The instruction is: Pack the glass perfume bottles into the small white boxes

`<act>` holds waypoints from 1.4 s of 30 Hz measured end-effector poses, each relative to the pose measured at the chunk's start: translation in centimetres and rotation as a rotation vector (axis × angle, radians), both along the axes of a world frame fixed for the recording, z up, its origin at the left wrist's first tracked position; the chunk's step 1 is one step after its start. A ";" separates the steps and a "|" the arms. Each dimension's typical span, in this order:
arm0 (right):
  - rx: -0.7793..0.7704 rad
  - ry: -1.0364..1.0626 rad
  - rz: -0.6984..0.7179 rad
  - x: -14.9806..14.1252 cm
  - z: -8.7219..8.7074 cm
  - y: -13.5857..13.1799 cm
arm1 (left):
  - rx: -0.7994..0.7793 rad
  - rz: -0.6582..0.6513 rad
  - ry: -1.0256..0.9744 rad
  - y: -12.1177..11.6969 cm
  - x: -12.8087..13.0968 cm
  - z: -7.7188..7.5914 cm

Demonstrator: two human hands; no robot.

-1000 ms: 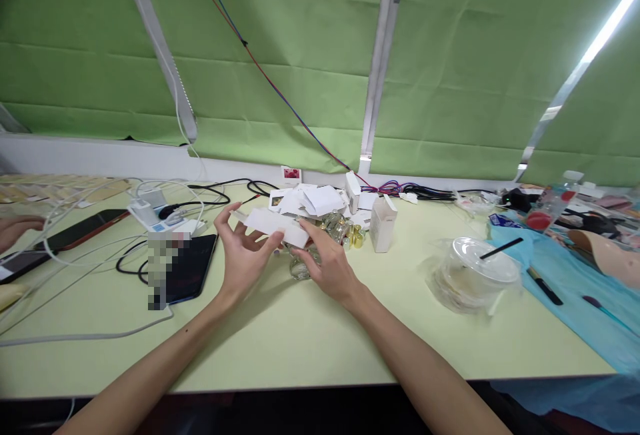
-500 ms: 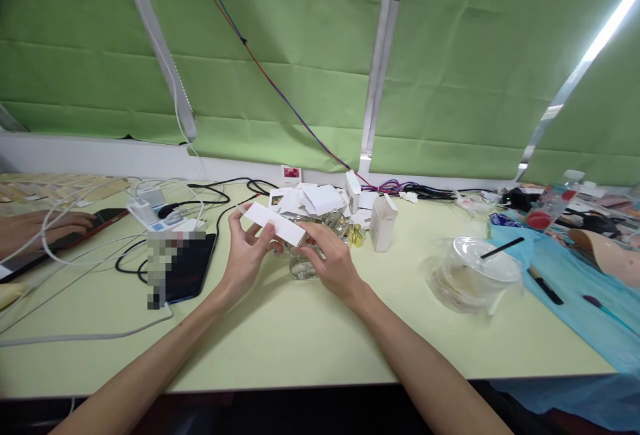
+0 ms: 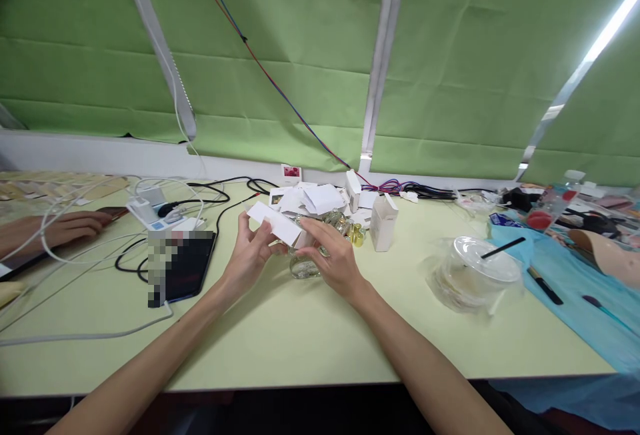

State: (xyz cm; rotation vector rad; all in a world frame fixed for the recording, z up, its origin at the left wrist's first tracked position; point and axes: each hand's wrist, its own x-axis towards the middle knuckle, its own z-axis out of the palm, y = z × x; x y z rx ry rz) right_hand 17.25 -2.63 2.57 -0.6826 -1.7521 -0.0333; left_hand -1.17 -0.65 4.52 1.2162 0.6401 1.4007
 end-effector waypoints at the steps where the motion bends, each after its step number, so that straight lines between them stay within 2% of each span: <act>1: -0.003 -0.006 -0.001 0.0 0.1 0.0 | -0.007 -0.019 -0.003 0.0 0.0 0.0; 8: -0.034 0.006 0.001 0.1 0.2 -0.2 | -0.030 -0.112 -0.010 0.1 -0.1 -0.2; 20: -0.063 0.018 0.024 0.1 0.3 -0.4 | -0.045 -0.156 -0.001 -0.1 0.0 0.1; 36: -0.082 0.143 0.044 0.1 0.6 -0.6 | -0.082 -0.217 0.003 -0.4 0.2 0.4; 42: -0.094 0.143 0.008 0.0 0.7 -0.6 | -0.073 -0.231 0.008 -0.3 0.2 0.2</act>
